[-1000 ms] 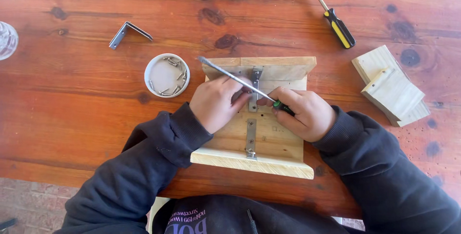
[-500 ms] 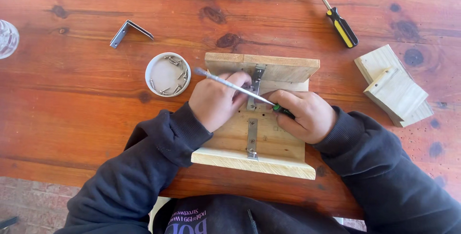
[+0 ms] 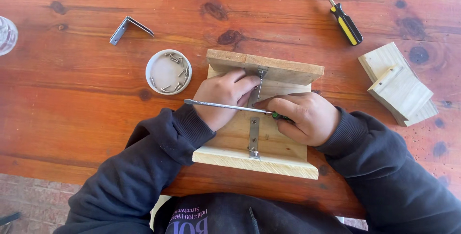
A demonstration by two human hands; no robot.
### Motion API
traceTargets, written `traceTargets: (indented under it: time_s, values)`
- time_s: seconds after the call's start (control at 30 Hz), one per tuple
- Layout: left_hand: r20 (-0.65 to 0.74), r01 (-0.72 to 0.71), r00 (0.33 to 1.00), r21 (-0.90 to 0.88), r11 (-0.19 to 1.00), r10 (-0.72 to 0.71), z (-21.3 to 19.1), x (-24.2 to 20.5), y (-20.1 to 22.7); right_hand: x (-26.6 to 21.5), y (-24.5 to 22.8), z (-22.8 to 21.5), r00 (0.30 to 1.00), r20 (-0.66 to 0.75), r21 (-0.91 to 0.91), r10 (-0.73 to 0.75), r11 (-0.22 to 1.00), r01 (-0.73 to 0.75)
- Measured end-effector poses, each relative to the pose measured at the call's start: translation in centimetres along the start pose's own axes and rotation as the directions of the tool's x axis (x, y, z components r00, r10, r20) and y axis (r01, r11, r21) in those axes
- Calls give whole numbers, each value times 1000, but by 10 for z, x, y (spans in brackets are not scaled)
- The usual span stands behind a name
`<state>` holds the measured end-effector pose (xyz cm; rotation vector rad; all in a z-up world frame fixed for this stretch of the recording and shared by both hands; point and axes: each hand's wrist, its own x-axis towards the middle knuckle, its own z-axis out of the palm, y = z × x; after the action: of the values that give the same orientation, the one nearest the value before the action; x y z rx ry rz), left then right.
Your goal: The person attaches metal brackets to wooden pieces using a screwdriver and screws. They align the brackets, insert screws, and tighten them to secure the components together on a wooden table.
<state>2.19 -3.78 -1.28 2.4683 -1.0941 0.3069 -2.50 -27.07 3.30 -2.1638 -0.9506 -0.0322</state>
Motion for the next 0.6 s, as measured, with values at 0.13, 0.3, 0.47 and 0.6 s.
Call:
traceTargets:
  time_s: [0.13, 0.3, 0.47, 0.6]
  values:
    - [-17, 16, 1000, -30, 999, -16, -1, 3, 5, 0, 0, -1, 1000, 6, -31, 9, 999, -9]
    - [-27, 42, 999, -155, 987, -47, -4, 5, 6, 3, -3, -2, 997, -43, -49, -63, 997, 61]
    - [-31, 55, 998, -164, 985, -61, -4, 6, 6, 2, -7, -4, 990, -93, -63, -106, 993, 101]
    - [20, 95, 995, -226, 969, -93, 5, 1, 1, -3, -4, -6, 987, -154, -108, -43, 994, 27]
